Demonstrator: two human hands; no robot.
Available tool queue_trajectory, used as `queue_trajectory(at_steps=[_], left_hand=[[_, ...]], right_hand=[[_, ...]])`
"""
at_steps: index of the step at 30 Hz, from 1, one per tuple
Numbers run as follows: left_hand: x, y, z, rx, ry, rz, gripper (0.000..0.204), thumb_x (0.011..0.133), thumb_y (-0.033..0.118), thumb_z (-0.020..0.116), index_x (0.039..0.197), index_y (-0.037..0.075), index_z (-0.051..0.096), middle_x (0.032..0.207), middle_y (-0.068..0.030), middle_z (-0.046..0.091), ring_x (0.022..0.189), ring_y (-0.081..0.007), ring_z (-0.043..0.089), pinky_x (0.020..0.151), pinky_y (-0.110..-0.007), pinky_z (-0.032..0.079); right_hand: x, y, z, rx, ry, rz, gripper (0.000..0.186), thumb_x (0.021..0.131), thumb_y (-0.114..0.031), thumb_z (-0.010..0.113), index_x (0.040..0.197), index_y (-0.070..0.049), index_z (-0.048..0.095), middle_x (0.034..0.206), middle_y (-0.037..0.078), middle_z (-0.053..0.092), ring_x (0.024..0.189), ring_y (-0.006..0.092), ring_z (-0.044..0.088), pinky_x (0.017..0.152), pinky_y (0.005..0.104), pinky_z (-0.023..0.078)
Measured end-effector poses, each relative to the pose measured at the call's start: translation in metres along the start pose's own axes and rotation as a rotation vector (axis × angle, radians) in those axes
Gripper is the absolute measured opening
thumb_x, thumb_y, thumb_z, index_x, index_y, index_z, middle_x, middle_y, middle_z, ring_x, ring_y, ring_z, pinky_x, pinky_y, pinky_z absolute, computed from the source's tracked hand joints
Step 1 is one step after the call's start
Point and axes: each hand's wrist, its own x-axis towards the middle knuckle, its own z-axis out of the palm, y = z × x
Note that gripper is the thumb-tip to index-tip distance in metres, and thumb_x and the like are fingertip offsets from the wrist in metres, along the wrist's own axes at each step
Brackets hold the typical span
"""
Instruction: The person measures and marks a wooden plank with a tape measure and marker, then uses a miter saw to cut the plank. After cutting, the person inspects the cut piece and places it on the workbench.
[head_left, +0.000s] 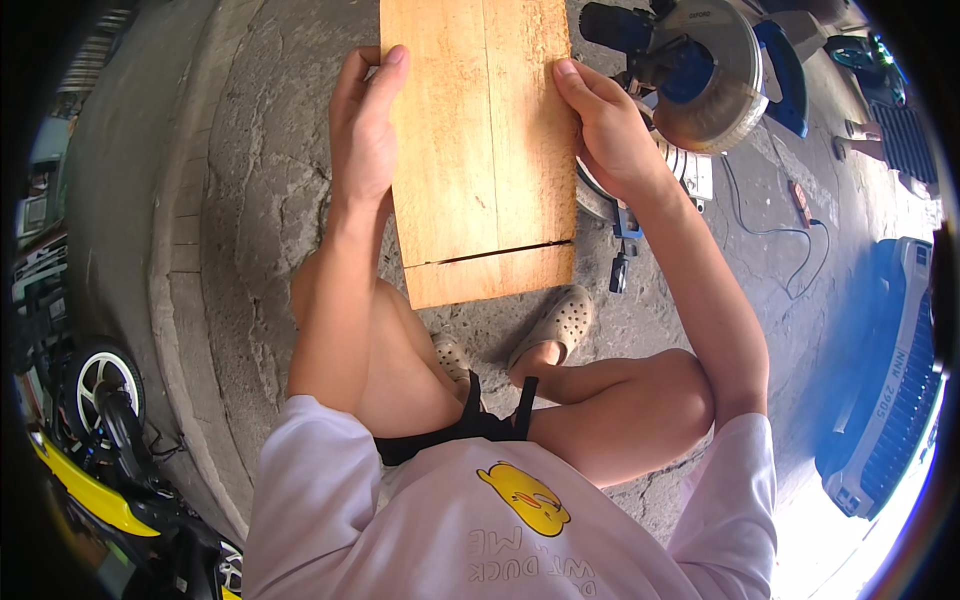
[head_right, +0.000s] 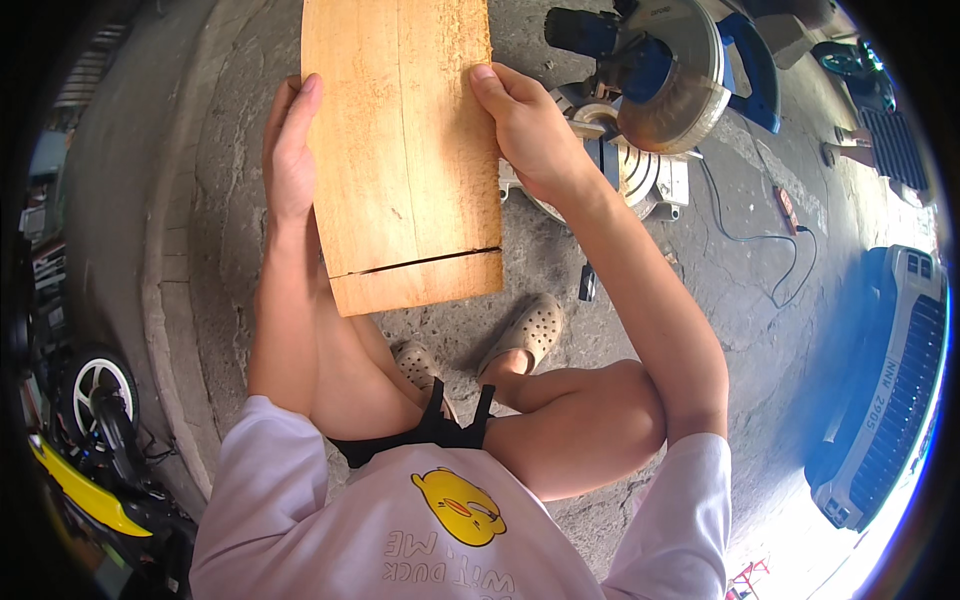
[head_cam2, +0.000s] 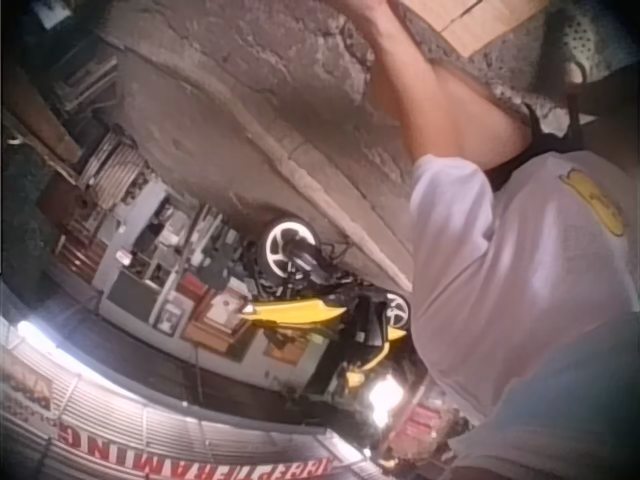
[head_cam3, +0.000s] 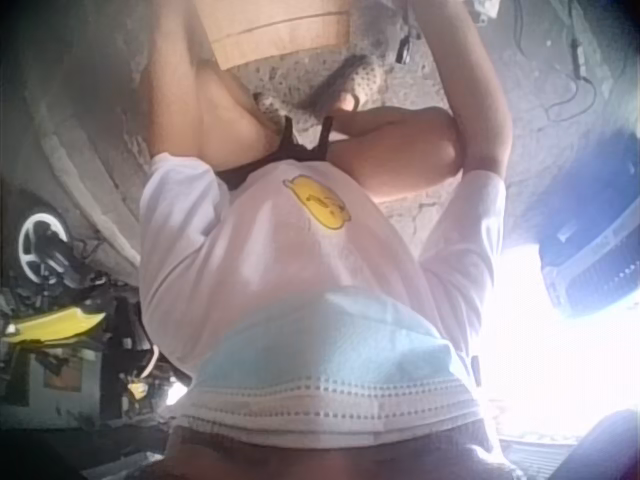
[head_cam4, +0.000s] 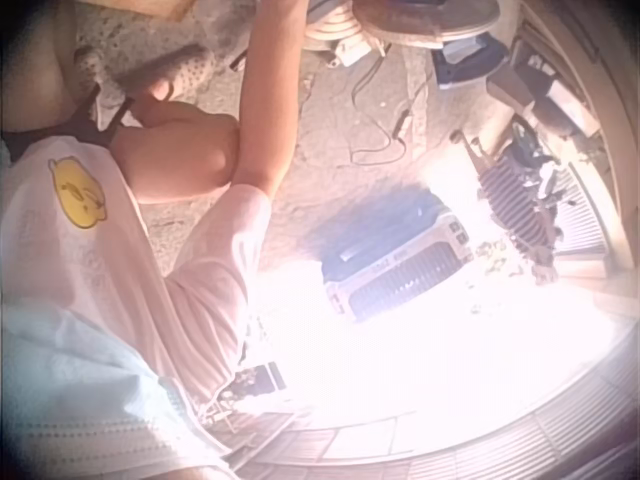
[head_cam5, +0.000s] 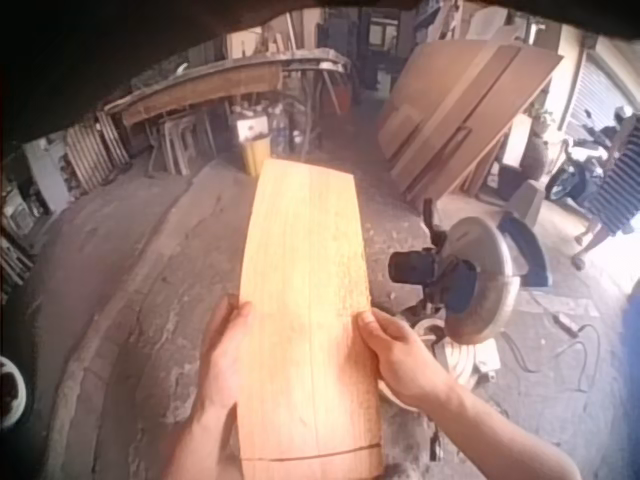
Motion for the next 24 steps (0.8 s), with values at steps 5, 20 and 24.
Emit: queue_trajectory(at_steps=[5, 20, 24], left_hand=[[0.003, -0.005, -0.003, -0.027, 0.006, -0.023, 0.028, 0.096, 0.033, 0.058, 0.094, 0.005, 0.056, 0.083, -0.0028, 0.06, 0.075, -0.0083, 0.056, 0.069, -0.024, 0.044], [0.011, -0.023, -0.013, -0.141, -0.002, -0.078, 0.026, 0.097, 0.034, 0.055, 0.091, 0.009, 0.054, 0.079, 0.0002, 0.057, 0.072, -0.0057, 0.054, 0.065, -0.022, 0.043], [0.01, -0.022, -0.01, -0.145, -0.002, -0.09, 0.026, 0.098, 0.033, 0.055, 0.092, 0.009, 0.054, 0.08, -0.0007, 0.059, 0.074, -0.0064, 0.057, 0.066, -0.021, 0.045]], right_hand=[[0.001, 0.0, -0.002, 0.0, -0.004, 0.016, 0.05, 0.105, -0.033, 0.042, 0.136, 0.006, 0.046, 0.117, 0.014, 0.063, 0.107, 0.0165, 0.062, 0.094, 0.0334, 0.05], [0.007, 0.007, -0.006, -0.026, -0.012, -0.045, 0.049, 0.105, -0.035, 0.043, 0.132, 0.005, 0.051, 0.104, 0.009, 0.065, 0.092, 0.0116, 0.061, 0.076, 0.0277, 0.05], [0.006, 0.005, -0.006, -0.031, -0.013, -0.038, 0.05, 0.104, -0.036, 0.044, 0.133, 0.004, 0.05, 0.105, 0.01, 0.065, 0.094, 0.0124, 0.062, 0.078, 0.029, 0.051]])
